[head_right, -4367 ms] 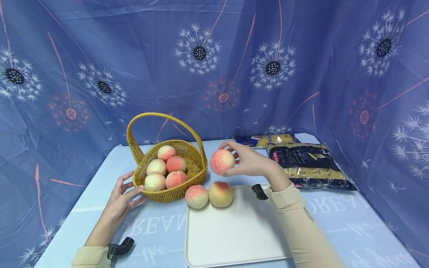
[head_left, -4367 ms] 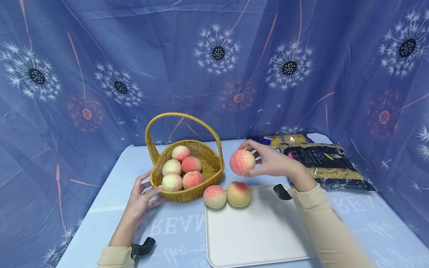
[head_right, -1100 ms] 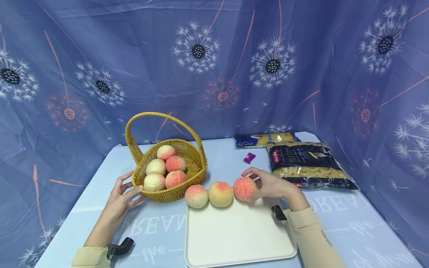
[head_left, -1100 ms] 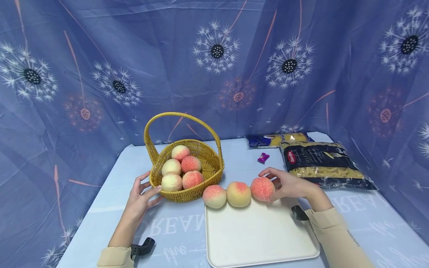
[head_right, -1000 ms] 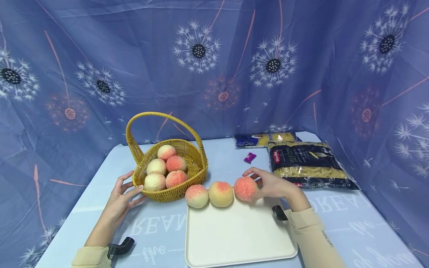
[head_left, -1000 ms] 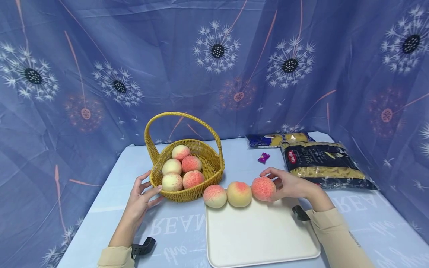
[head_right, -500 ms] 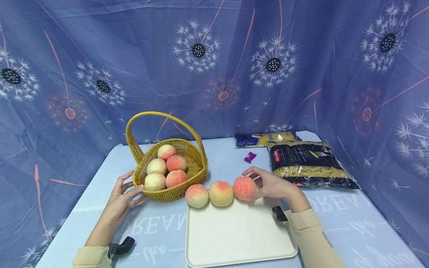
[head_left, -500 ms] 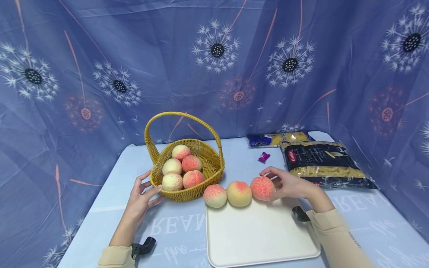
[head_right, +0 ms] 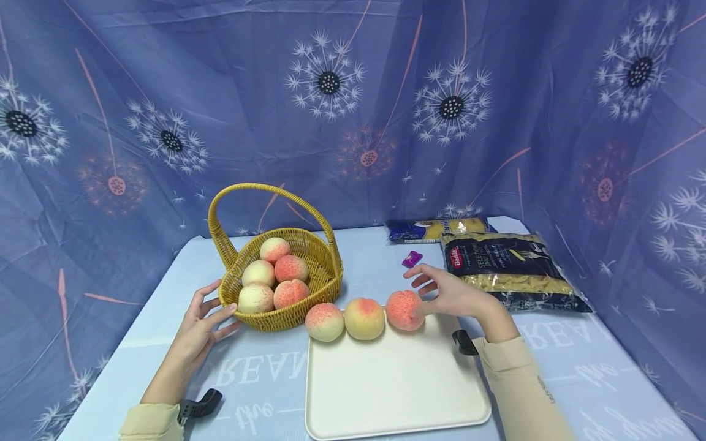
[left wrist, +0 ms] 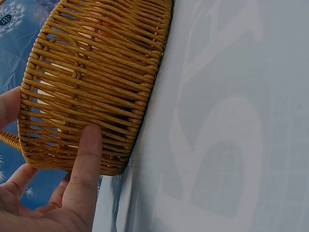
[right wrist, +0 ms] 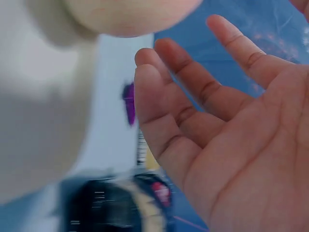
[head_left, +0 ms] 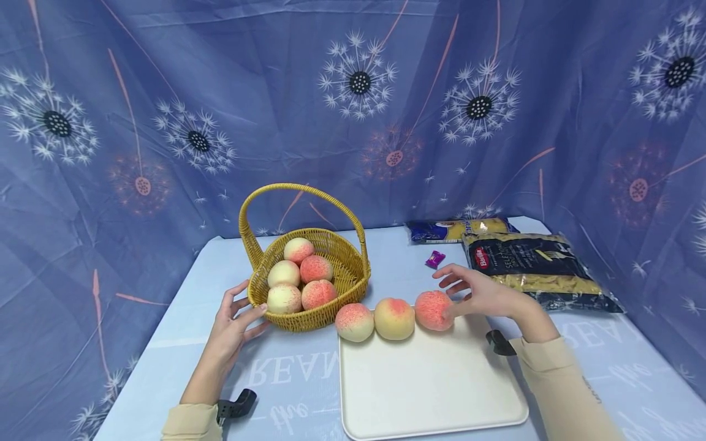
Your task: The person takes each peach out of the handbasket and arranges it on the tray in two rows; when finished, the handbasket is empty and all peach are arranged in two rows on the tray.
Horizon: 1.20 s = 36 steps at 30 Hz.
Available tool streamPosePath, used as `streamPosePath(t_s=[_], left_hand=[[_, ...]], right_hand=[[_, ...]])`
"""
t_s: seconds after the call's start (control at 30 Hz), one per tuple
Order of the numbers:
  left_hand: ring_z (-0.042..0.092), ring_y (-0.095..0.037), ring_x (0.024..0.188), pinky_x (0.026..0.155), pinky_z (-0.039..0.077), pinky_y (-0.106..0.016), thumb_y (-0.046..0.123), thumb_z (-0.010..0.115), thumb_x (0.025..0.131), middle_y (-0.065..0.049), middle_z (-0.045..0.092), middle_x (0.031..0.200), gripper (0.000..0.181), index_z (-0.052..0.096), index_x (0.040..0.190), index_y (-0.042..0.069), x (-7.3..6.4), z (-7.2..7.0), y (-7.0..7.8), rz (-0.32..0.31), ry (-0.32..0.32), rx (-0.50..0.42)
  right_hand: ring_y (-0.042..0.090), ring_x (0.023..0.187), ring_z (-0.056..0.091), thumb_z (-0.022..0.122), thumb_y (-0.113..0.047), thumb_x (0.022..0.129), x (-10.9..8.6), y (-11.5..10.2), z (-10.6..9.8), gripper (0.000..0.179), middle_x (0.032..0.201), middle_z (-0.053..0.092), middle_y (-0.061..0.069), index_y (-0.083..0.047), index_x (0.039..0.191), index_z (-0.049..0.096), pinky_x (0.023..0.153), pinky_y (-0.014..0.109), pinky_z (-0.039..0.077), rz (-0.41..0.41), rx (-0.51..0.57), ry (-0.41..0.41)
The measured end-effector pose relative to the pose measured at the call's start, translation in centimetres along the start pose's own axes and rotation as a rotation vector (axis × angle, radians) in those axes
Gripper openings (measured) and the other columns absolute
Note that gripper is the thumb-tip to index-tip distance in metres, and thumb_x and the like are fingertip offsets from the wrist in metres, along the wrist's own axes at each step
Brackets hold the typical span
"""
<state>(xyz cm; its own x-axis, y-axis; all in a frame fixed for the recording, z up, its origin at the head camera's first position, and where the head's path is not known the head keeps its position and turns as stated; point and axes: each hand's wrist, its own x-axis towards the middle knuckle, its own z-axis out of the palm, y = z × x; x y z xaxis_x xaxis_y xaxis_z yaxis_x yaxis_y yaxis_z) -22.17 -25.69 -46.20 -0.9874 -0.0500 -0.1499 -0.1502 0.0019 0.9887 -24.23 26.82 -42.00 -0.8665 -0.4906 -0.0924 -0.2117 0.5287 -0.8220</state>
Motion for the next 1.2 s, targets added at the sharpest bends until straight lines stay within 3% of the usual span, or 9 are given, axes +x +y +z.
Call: streamPosePath(t_s=[0.17,0.33,0.47,0.67,0.9,1.2], left_hand=[[0.07,-0.007,0.106,0.098,0.067,-0.038,0.013,0.07,0.105,-0.016,0.036,0.152,0.08,0.024,0.169,0.027,0.0,0.0,0.0,0.0,-0.003,-0.002],[0.07,-0.007,0.106,0.097,0.067,-0.038,0.013,0.07,0.105,-0.017,0.035,0.153,0.08,0.023,0.169,0.027,-0.1,0.0,0.1,0.0,-0.006,-0.001],[0.069,-0.007,0.106,0.098,0.067,-0.038,0.014,0.07,0.105,-0.017,0.035,0.154,0.08,0.023,0.169,0.027,-0.1,0.0,0.1,-0.004,-0.01,-0.003],[0.069,-0.007,0.105,0.099,0.067,-0.039,0.014,0.07,0.105,-0.017,0.035,0.153,0.08,0.023,0.169,0.027,0.0,0.0,0.0,-0.005,-0.011,-0.007],[0.069,-0.007,0.106,0.099,0.067,-0.039,0.014,0.07,0.105,-0.017,0.035,0.153,0.08,0.023,0.169,0.027,0.0,0.0,0.0,-0.004,-0.014,-0.004],[0.07,-0.007,0.106,0.099,0.067,-0.038,0.015,0.07,0.105,-0.017,0.034,0.155,0.081,0.023,0.169,0.027,-0.1,-0.1,0.0,-0.003,-0.014,0.001]], right_hand=[[0.046,0.134,0.059,0.084,-0.023,0.094,0.3,-2.0,-1.1,0.064,0.146,0.057,0.022,-0.01,0.148,0.052,0.101,0.048,0.062,-0.039,-0.054,0.012],[0.038,0.135,0.061,0.082,-0.026,0.097,0.9,-5.0,-1.7,0.061,0.144,0.061,0.017,-0.013,0.149,0.052,0.101,0.042,0.061,-0.092,-0.105,0.012],[0.033,0.132,0.063,0.082,-0.029,0.097,1.7,-7.4,-1.5,0.06,0.141,0.064,0.014,-0.016,0.148,0.054,0.103,0.044,0.061,-0.116,-0.14,0.01],[0.03,0.133,0.065,0.081,-0.031,0.098,3.2,-10.4,-0.5,0.058,0.142,0.064,0.009,-0.023,0.148,0.054,0.109,0.049,0.059,-0.148,-0.12,-0.033],[0.032,0.133,0.065,0.078,-0.027,0.101,5.2,-13.4,1.6,0.057,0.143,0.063,0.014,-0.018,0.151,0.052,0.113,0.052,0.058,-0.207,-0.1,-0.108],[0.026,0.132,0.065,0.076,-0.028,0.102,8.6,-16.4,4.5,0.062,0.147,0.059,0.007,-0.023,0.156,0.045,0.113,0.043,0.058,-0.265,-0.129,-0.181]])
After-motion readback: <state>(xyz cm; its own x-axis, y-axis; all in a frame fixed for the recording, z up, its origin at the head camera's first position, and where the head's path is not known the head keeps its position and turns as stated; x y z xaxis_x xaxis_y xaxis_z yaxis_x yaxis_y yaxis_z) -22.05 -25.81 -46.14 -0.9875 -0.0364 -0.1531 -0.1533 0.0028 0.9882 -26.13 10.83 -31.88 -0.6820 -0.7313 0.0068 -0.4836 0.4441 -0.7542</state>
